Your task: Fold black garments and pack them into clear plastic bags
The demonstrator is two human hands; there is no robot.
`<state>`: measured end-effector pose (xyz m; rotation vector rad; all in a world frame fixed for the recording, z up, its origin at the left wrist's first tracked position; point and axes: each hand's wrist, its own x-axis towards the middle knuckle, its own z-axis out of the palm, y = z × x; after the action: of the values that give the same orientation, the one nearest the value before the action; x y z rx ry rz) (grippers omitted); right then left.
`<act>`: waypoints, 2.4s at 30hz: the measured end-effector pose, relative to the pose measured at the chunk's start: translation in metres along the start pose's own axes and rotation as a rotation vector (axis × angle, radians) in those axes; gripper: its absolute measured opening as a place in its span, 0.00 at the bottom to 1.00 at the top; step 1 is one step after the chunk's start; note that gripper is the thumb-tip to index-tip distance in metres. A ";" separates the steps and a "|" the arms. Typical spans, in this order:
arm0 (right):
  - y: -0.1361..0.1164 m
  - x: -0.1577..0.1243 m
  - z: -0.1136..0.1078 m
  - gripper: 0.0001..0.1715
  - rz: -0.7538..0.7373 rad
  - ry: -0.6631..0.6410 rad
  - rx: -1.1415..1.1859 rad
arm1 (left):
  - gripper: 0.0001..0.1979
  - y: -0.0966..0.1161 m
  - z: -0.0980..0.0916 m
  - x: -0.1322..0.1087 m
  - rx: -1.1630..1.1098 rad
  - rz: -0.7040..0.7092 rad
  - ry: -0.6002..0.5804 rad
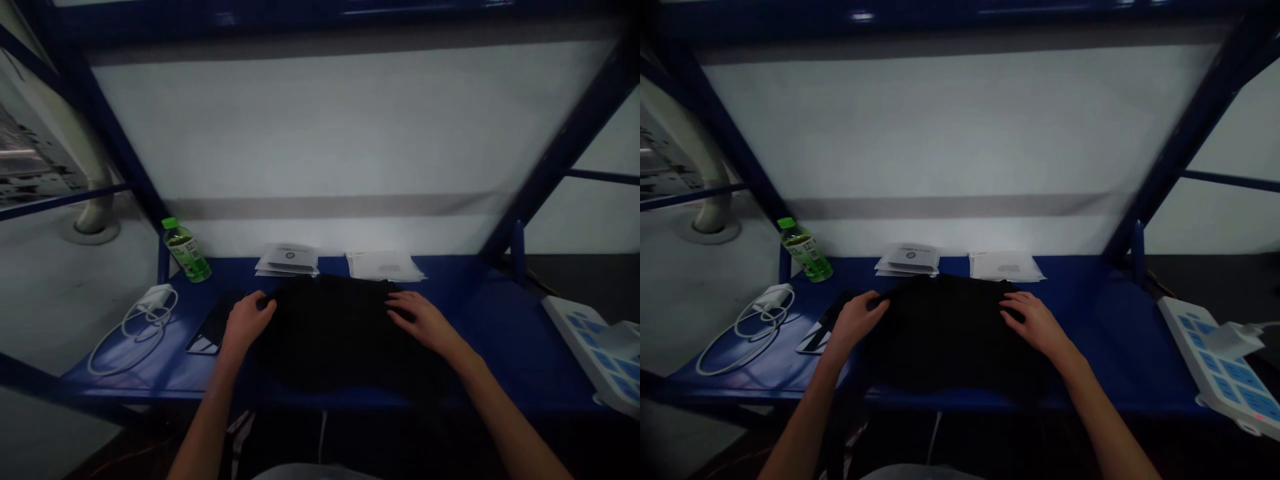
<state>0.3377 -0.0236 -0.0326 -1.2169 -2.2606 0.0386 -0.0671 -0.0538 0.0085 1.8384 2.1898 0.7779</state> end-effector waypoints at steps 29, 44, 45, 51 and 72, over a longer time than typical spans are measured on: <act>-0.034 -0.025 -0.011 0.18 0.100 -0.016 -0.074 | 0.07 0.028 0.018 0.004 -0.067 0.581 -0.158; -0.042 -0.036 -0.035 0.08 0.109 0.234 0.100 | 0.08 0.029 -0.011 -0.017 -0.297 0.677 -0.060; -0.047 -0.041 -0.036 0.10 0.072 0.269 0.099 | 0.08 0.026 -0.014 -0.023 -0.312 0.691 -0.074; -0.069 -0.089 -0.023 0.23 -0.150 0.199 0.029 | 0.08 0.008 -0.023 -0.053 -0.242 0.766 -0.254; -0.018 -0.047 -0.039 0.22 0.100 0.017 -0.026 | 0.14 0.069 0.006 0.039 -0.044 0.802 -0.298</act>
<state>0.3628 -0.0796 -0.0164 -1.3383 -2.1900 0.0372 -0.0139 -0.0086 0.0452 2.6156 1.2144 0.5881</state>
